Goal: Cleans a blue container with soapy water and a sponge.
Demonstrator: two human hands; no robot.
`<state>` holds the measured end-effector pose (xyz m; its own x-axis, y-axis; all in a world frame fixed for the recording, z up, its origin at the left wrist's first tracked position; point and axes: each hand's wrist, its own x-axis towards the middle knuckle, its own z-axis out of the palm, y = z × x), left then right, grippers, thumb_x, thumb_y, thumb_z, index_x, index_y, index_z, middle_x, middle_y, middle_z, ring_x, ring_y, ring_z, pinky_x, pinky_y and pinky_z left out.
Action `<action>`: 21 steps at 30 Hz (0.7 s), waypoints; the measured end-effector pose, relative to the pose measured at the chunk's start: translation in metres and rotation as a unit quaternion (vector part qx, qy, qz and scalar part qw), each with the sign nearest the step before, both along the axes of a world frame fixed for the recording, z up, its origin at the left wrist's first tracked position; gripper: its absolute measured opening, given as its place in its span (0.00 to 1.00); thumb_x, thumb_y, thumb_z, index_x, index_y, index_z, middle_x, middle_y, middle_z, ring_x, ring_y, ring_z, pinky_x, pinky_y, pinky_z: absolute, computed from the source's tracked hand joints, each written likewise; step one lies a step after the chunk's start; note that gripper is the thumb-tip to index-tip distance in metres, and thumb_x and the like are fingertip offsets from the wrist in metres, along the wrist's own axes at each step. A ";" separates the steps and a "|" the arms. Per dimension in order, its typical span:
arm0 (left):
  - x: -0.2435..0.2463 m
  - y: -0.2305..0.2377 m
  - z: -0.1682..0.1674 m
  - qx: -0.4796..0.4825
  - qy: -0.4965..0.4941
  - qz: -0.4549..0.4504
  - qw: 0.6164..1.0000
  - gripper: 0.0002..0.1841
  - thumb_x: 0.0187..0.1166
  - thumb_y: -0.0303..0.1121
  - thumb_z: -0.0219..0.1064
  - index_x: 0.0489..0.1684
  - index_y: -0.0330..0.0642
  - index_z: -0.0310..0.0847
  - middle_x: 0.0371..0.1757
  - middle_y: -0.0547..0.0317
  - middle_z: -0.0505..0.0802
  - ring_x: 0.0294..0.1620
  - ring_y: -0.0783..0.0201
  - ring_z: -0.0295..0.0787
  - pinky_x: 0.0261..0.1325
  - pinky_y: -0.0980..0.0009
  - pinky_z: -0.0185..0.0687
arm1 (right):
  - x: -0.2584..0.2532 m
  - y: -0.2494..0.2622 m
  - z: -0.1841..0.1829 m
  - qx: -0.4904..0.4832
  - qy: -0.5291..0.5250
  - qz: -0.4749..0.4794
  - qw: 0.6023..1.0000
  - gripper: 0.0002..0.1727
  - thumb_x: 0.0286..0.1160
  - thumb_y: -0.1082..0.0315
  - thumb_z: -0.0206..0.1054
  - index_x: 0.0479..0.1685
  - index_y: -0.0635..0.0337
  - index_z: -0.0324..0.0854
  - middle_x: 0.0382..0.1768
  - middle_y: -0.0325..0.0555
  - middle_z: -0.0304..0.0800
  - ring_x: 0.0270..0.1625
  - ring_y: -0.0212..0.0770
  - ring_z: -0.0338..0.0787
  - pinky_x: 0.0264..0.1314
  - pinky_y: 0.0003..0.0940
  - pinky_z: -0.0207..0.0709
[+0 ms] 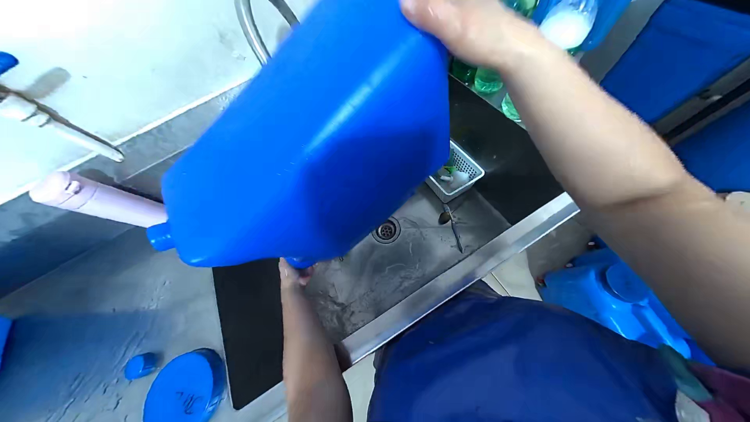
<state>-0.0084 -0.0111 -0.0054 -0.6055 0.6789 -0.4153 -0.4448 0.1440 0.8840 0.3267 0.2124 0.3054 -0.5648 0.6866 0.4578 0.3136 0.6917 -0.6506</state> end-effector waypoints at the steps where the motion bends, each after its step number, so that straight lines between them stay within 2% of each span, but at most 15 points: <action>1: -0.003 -0.005 -0.003 -0.038 0.030 -0.033 0.998 0.26 0.94 0.42 0.22 0.45 0.46 0.70 0.26 0.65 0.87 0.24 0.70 0.85 0.25 0.71 0.84 | 0.014 0.016 -0.024 -0.048 -0.017 0.011 0.999 0.31 0.84 0.47 0.54 0.75 0.60 0.74 0.61 0.50 0.88 0.59 0.35 0.89 0.64 0.40 0.84; 2: -0.004 -0.011 -0.006 -0.081 0.058 -0.061 0.993 0.19 0.94 0.34 0.29 0.48 0.44 0.70 0.28 0.65 0.86 0.25 0.73 0.84 0.28 0.75 0.83 | 0.026 0.030 -0.051 -0.088 -0.014 0.017 0.996 0.34 0.81 0.46 0.53 0.80 0.60 0.69 0.65 0.54 0.86 0.61 0.40 0.88 0.65 0.44 0.83; 4: -0.006 -0.023 -0.006 -0.133 0.104 -0.086 0.982 0.12 0.90 0.24 0.42 0.58 0.35 0.70 0.36 0.63 0.85 0.34 0.76 0.83 0.39 0.76 0.83 | 0.049 0.052 -0.108 -0.192 -0.006 0.017 0.981 0.35 0.76 0.50 0.57 0.79 0.61 0.66 0.64 0.55 0.84 0.57 0.43 0.88 0.57 0.45 0.84; 6: -0.013 -0.038 0.000 -0.177 0.164 -0.076 0.967 0.14 0.88 0.23 0.46 0.66 0.29 0.68 0.45 0.57 0.84 0.40 0.75 0.81 0.47 0.74 0.83 | 0.064 0.065 -0.172 -0.336 -0.010 -0.002 0.942 0.33 0.70 0.58 0.59 0.79 0.60 0.65 0.63 0.56 0.83 0.55 0.47 0.86 0.52 0.48 0.82; 7: -0.017 -0.045 0.007 -0.197 0.194 -0.049 0.960 0.15 0.88 0.25 0.47 0.67 0.27 0.69 0.45 0.55 0.86 0.41 0.74 0.82 0.48 0.72 0.83 | 0.073 0.075 -0.216 -0.410 0.000 0.012 0.912 0.32 0.75 0.61 0.59 0.81 0.59 0.65 0.65 0.58 0.83 0.59 0.50 0.86 0.55 0.53 0.81; 8: -0.018 -0.049 0.019 -0.223 0.234 -0.026 0.946 0.15 0.89 0.28 0.47 0.64 0.28 0.72 0.42 0.57 0.86 0.38 0.76 0.83 0.45 0.73 0.84 | 0.085 0.087 -0.280 -0.462 0.026 0.055 0.885 0.30 0.82 0.57 0.60 0.83 0.55 0.66 0.66 0.57 0.85 0.59 0.50 0.88 0.55 0.53 0.83; 9: -0.016 -0.050 0.035 -0.253 0.272 -0.018 0.928 0.16 0.90 0.30 0.46 0.63 0.27 0.73 0.42 0.57 0.86 0.38 0.77 0.83 0.46 0.73 0.84 | 0.094 0.103 -0.361 -0.481 0.063 0.134 0.864 0.29 0.87 0.48 0.59 0.81 0.53 0.69 0.62 0.55 0.89 0.56 0.47 0.93 0.48 0.48 0.89; 10: -0.010 -0.049 0.054 -0.283 0.303 -0.020 0.910 0.17 0.90 0.30 0.47 0.62 0.23 0.74 0.46 0.50 0.86 0.42 0.73 0.82 0.51 0.69 0.82 | 0.092 0.109 -0.421 -0.505 0.087 0.197 0.836 0.32 0.87 0.44 0.58 0.79 0.59 0.70 0.59 0.60 0.89 0.53 0.49 0.94 0.43 0.46 0.90; 11: 0.001 -0.045 0.071 -0.312 0.333 -0.031 0.889 0.17 0.89 0.28 0.49 0.61 0.21 0.76 0.51 0.43 0.86 0.47 0.67 0.81 0.57 0.64 0.79 | 0.077 0.097 -0.423 -0.580 0.018 0.117 0.806 0.32 0.86 0.43 0.58 0.76 0.59 0.74 0.60 0.61 0.87 0.55 0.53 0.91 0.51 0.52 0.86; 13: 0.023 -0.034 0.094 -0.348 0.403 -0.063 0.844 0.15 0.82 0.26 0.58 0.52 0.17 0.81 0.55 0.25 0.86 0.58 0.45 0.81 0.66 0.45 0.72 | 0.034 0.089 -0.389 -0.632 -0.119 0.006 0.765 0.31 0.91 0.51 0.56 0.83 0.64 0.67 0.76 0.69 0.75 0.73 0.62 0.79 0.74 0.58 0.70; 14: 0.035 -0.027 0.100 -0.362 0.438 -0.075 0.820 0.14 0.80 0.27 0.63 0.46 0.18 0.85 0.56 0.20 0.85 0.62 0.34 0.80 0.67 0.37 0.69 | 0.020 0.097 -0.382 -0.588 -0.163 -0.006 0.793 0.32 0.91 0.56 0.59 0.86 0.67 0.62 0.80 0.71 0.71 0.79 0.64 0.74 0.81 0.59 0.65; 15: 0.048 -0.017 0.103 -0.375 0.463 -0.080 0.799 0.13 0.79 0.28 0.67 0.44 0.21 0.88 0.59 0.16 0.84 0.66 0.26 0.78 0.70 0.32 0.66 | 0.011 0.110 -0.388 -0.507 -0.180 -0.031 0.842 0.33 0.87 0.61 0.65 0.85 0.71 0.64 0.79 0.73 0.72 0.81 0.67 0.73 0.84 0.61 0.63; 17: 0.082 0.005 0.106 -0.371 0.513 -0.066 0.771 0.12 0.76 0.31 0.72 0.42 0.25 0.91 0.64 0.15 0.80 0.69 0.21 0.74 0.71 0.30 0.66 | 0.011 0.146 -0.412 -0.356 -0.170 -0.149 0.907 0.36 0.73 0.67 0.75 0.81 0.72 0.69 0.78 0.78 0.71 0.81 0.76 0.71 0.80 0.71 0.66; 19: 0.104 0.016 0.107 -0.293 0.582 -0.039 0.757 0.12 0.71 0.30 0.73 0.37 0.25 0.91 0.67 0.13 0.78 0.73 0.16 0.67 0.73 0.26 0.60 | 0.026 0.175 -0.416 -0.307 -0.232 -0.226 0.895 0.41 0.72 0.66 0.77 0.86 0.69 0.63 0.84 0.77 0.61 0.85 0.80 0.62 0.78 0.78 0.62; 21: 0.114 0.020 0.111 -0.194 0.642 0.002 0.741 0.13 0.67 0.31 0.67 0.27 0.25 0.88 0.66 0.17 0.81 0.76 0.22 0.69 0.77 0.34 0.59 | 0.043 0.188 -0.415 -0.316 -0.330 -0.204 0.866 0.46 0.74 0.66 0.75 0.91 0.66 0.55 0.87 0.76 0.57 0.85 0.80 0.62 0.79 0.79 0.60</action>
